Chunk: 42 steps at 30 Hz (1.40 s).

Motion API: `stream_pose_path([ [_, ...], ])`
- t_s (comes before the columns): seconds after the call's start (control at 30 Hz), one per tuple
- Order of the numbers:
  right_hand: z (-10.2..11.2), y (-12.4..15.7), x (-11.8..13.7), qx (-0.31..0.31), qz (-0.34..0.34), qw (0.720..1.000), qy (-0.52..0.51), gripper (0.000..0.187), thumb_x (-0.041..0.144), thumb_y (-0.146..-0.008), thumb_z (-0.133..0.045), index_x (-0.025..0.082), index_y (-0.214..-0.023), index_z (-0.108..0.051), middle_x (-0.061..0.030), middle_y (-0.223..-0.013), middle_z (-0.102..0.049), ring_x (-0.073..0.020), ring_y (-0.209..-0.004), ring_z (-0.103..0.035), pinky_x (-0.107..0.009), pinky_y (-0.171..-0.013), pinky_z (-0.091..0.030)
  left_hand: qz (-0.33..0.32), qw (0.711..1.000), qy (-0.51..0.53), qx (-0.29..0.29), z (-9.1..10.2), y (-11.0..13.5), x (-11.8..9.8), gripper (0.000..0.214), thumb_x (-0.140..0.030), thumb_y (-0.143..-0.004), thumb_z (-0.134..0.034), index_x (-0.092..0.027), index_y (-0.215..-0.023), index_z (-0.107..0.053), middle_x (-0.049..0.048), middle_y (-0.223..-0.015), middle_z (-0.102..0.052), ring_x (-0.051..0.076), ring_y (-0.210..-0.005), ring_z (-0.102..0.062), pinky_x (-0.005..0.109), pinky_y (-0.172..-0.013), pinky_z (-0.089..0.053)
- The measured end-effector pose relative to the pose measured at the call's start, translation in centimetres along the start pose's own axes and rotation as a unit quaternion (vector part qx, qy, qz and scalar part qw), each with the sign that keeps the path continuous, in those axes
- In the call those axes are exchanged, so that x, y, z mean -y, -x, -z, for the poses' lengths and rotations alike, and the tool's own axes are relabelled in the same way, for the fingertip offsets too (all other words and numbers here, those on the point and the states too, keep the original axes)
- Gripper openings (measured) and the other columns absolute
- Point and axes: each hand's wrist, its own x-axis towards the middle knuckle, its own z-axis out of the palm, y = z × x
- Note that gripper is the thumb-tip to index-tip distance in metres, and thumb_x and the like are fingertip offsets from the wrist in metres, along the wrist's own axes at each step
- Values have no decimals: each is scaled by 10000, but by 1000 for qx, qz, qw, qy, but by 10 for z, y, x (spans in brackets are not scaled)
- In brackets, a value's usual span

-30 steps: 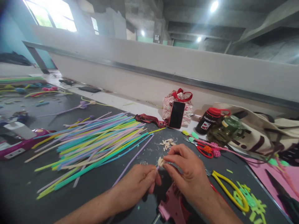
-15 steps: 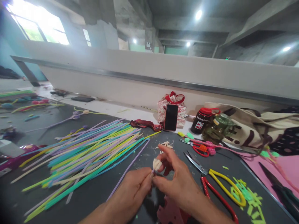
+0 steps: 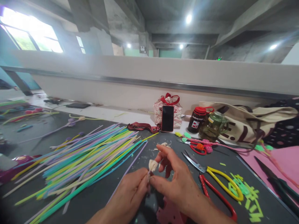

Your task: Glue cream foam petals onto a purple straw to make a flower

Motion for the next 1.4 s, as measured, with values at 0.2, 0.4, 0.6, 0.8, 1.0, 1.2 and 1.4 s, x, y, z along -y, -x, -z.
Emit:
stream_pose_path([
  [0.2,4,-2,11,-34,57,995,69,462,64,-654,-508,261,-1072,-500,15,-882,-559,-123,-720,-527,-248,-646,-444,93,947,280,124,5,-2,0,331,-363,-784,-322,-154,-607,-508,-35,-452,-438,57,-360,-274,194,-387,-201],
  [0.4,21,-10,10,-13,97,993,63,230,97,-709,-508,217,-881,-601,-27,-859,-582,-155,-757,-547,-266,-642,-441,125,916,344,164,9,-2,4,314,-311,-720,-360,-126,-581,-573,-23,-394,-453,47,-301,-242,199,-340,-140],
  [0.6,32,-18,8,69,50,996,-3,175,156,-746,-535,210,-865,-652,-31,-862,-597,-168,-792,-552,-276,-665,-434,119,921,316,196,9,-3,3,322,-298,-701,-356,-121,-556,-582,-23,-375,-443,51,-300,-241,210,-347,-142],
  [0.8,34,-26,20,166,89,982,8,206,121,-750,-527,209,-860,-677,-34,-916,-601,-155,-833,-559,-274,-703,-434,135,918,289,238,10,-4,1,333,-345,-693,-401,-110,-566,-601,-31,-367,-432,49,-321,-258,205,-381,-151],
  [1.0,35,-31,24,191,161,962,113,177,85,-725,-598,221,-808,-675,-22,-929,-573,-138,-854,-568,-283,-780,-437,140,920,276,239,11,-7,0,323,-329,-667,-393,-114,-547,-602,-30,-350,-420,53,-320,-264,204,-387,-162],
  [1.2,35,-32,21,196,183,948,173,175,56,-728,-584,213,-765,-651,-22,-930,-564,-147,-878,-556,-280,-776,-437,132,927,267,227,10,-5,1,306,-277,-688,-368,-122,-571,-605,-37,-373,-421,49,-323,-246,206,-382,-149],
  [1.4,34,-31,21,188,205,941,191,147,54,-729,-580,198,-738,-609,-27,-924,-572,-150,-892,-555,-270,-771,-438,140,918,290,232,11,-5,-1,297,-251,-673,-369,-117,-559,-609,-39,-361,-402,55,-333,-277,194,-387,-186],
])
